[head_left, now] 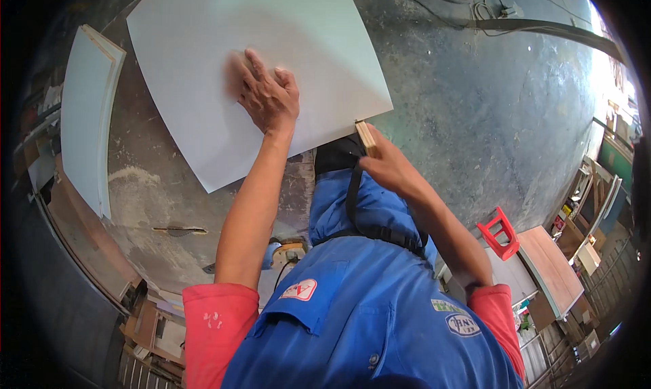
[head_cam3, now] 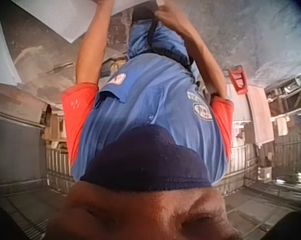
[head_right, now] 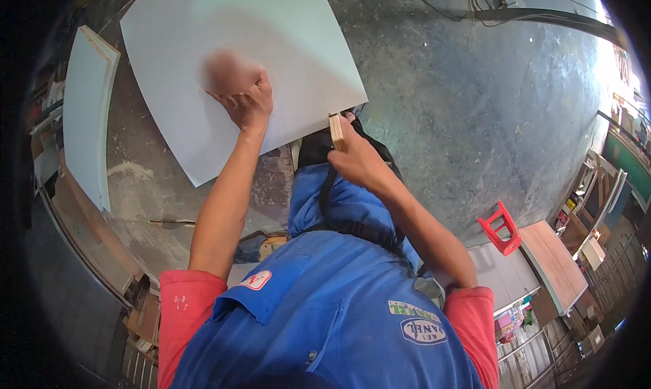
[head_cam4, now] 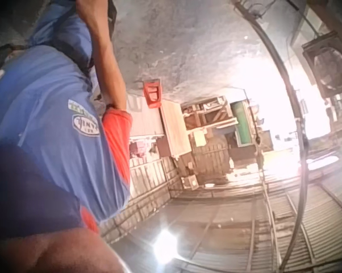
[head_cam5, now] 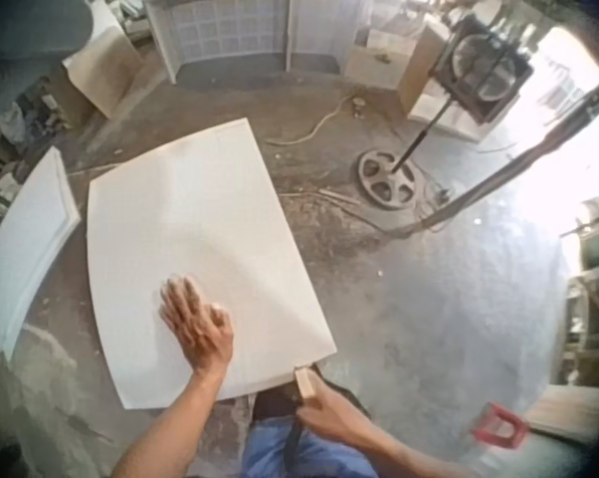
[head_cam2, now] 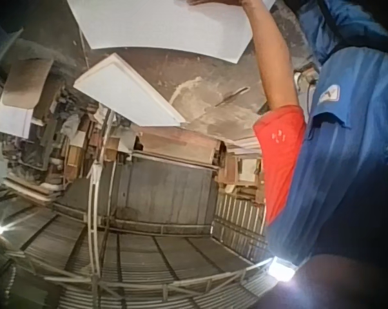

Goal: The person sands the edges of a white panel by hand using a block and then uses a hand saw to cut a corner off the panel.

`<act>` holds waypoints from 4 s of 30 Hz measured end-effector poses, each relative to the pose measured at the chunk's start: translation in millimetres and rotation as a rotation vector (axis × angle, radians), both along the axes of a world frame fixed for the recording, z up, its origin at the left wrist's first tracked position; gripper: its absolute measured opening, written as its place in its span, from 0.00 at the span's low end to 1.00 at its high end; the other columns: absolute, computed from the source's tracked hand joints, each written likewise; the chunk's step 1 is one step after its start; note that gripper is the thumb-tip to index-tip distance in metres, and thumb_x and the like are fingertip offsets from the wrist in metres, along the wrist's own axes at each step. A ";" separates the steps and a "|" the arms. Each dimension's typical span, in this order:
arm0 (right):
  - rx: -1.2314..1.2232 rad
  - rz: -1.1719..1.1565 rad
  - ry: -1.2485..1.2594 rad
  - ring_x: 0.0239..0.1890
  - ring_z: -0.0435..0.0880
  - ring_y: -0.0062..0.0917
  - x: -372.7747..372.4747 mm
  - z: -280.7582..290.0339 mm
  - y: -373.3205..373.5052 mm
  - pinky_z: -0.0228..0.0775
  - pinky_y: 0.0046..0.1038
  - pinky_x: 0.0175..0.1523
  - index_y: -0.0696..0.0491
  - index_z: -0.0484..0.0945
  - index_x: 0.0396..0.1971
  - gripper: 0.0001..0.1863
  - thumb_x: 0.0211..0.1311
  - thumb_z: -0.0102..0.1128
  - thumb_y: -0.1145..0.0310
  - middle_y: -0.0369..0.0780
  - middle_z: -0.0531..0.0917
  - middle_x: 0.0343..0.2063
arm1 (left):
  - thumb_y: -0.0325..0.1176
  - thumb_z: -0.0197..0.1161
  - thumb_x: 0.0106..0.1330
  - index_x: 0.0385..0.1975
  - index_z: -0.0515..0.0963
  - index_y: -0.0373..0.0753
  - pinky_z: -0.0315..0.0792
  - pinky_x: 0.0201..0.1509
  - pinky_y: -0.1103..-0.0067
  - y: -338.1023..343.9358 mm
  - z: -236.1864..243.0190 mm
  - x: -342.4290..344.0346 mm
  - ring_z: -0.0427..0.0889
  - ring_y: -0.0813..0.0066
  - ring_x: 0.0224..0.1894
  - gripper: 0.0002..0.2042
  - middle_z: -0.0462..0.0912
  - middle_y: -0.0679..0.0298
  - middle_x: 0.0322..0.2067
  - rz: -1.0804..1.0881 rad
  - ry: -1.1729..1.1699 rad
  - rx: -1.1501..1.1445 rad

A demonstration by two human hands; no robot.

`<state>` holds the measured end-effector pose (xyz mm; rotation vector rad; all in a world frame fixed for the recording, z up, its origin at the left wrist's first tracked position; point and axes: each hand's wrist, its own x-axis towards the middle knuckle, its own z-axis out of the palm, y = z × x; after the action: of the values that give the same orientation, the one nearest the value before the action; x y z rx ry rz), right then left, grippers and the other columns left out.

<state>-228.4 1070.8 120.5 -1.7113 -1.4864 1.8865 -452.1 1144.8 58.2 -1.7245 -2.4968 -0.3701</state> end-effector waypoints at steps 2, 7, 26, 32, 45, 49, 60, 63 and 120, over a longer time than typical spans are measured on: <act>-0.083 -0.027 0.009 0.61 0.73 0.53 -1.4 23.5 3.4 0.63 0.37 0.65 0.61 0.58 0.66 0.36 0.53 0.49 0.73 0.60 0.74 0.55 | 0.42 0.49 0.67 0.70 0.59 0.34 0.46 0.72 0.42 2.0 1.4 -1.0 0.50 0.34 0.73 0.32 0.54 0.39 0.70 0.005 -0.008 -0.005; -0.147 0.051 -0.037 0.58 0.75 0.54 -5.3 20.8 10.9 0.65 0.37 0.63 0.63 0.55 0.67 0.38 0.52 0.50 0.73 0.60 0.74 0.55 | 0.42 0.50 0.67 0.70 0.59 0.34 0.47 0.71 0.42 -1.7 -3.4 -6.5 0.51 0.34 0.72 0.32 0.54 0.39 0.70 0.005 0.003 0.020; -0.194 -0.784 0.164 0.47 0.78 0.26 76.9 -4.9 -28.5 0.71 0.23 0.49 0.53 0.61 0.70 0.42 0.48 0.50 0.80 0.46 0.76 0.55 | 0.24 0.63 0.54 0.50 0.79 0.40 0.67 0.65 0.61 -105.2 40.4 98.4 0.74 0.50 0.61 0.21 0.78 0.51 0.55 -1.137 -0.825 -0.341; -0.161 -0.344 0.323 0.41 0.75 0.17 27.7 11.4 -1.9 0.67 0.18 0.44 0.58 0.68 0.63 0.32 0.53 0.51 0.74 0.37 0.78 0.46 | 0.39 0.61 0.61 0.61 0.71 0.38 0.54 0.72 0.54 -24.4 17.1 17.7 0.63 0.48 0.69 0.27 0.69 0.52 0.64 -0.329 -0.361 0.117; -0.228 -0.167 0.122 0.38 0.75 0.20 -1.7 4.3 9.4 0.66 0.21 0.43 0.59 0.71 0.59 0.28 0.53 0.50 0.76 0.37 0.79 0.38 | 0.57 0.51 0.67 0.74 0.55 0.45 0.42 0.75 0.47 -10.6 8.9 27.6 0.47 0.44 0.76 0.38 0.50 0.56 0.75 -0.195 -0.105 -0.115; -0.226 -0.233 0.164 0.40 0.75 0.20 -3.1 23.2 9.7 0.67 0.20 0.44 0.59 0.67 0.63 0.32 0.52 0.50 0.78 0.38 0.79 0.41 | 0.57 0.51 0.67 0.74 0.55 0.45 0.42 0.75 0.46 -14.7 10.4 27.0 0.47 0.44 0.75 0.38 0.50 0.56 0.75 -0.187 -0.131 -0.100; -0.379 -0.125 0.071 0.55 0.74 0.26 -8.0 33.3 18.0 0.63 0.23 0.60 0.57 0.62 0.67 0.37 0.51 0.48 0.82 0.42 0.76 0.53 | 0.56 0.53 0.66 0.73 0.56 0.45 0.44 0.74 0.45 -11.3 10.8 28.7 0.49 0.44 0.75 0.38 0.51 0.56 0.75 -0.179 -0.160 -0.099; -0.265 -0.166 0.075 0.52 0.74 0.26 -9.6 24.5 6.9 0.64 0.24 0.59 0.58 0.61 0.67 0.37 0.52 0.49 0.81 0.42 0.76 0.53 | 0.55 0.54 0.66 0.73 0.57 0.45 0.44 0.74 0.45 -10.3 11.5 28.2 0.49 0.44 0.75 0.38 0.51 0.56 0.75 -0.181 -0.148 -0.086; -0.479 -1.276 0.769 0.56 0.77 0.43 -17.1 50.7 32.5 0.68 0.43 0.65 0.69 0.66 0.55 0.25 0.53 0.43 0.84 0.52 0.75 0.52 | 0.52 0.50 0.68 0.75 0.49 0.42 0.38 0.75 0.47 -12.6 5.0 26.2 0.41 0.41 0.76 0.38 0.44 0.53 0.76 -0.261 -0.105 -0.121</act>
<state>-245.4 1103.3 171.2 -1.2135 0.3578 1.7162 -425.8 1132.2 63.3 -2.1411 -2.4112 -0.3423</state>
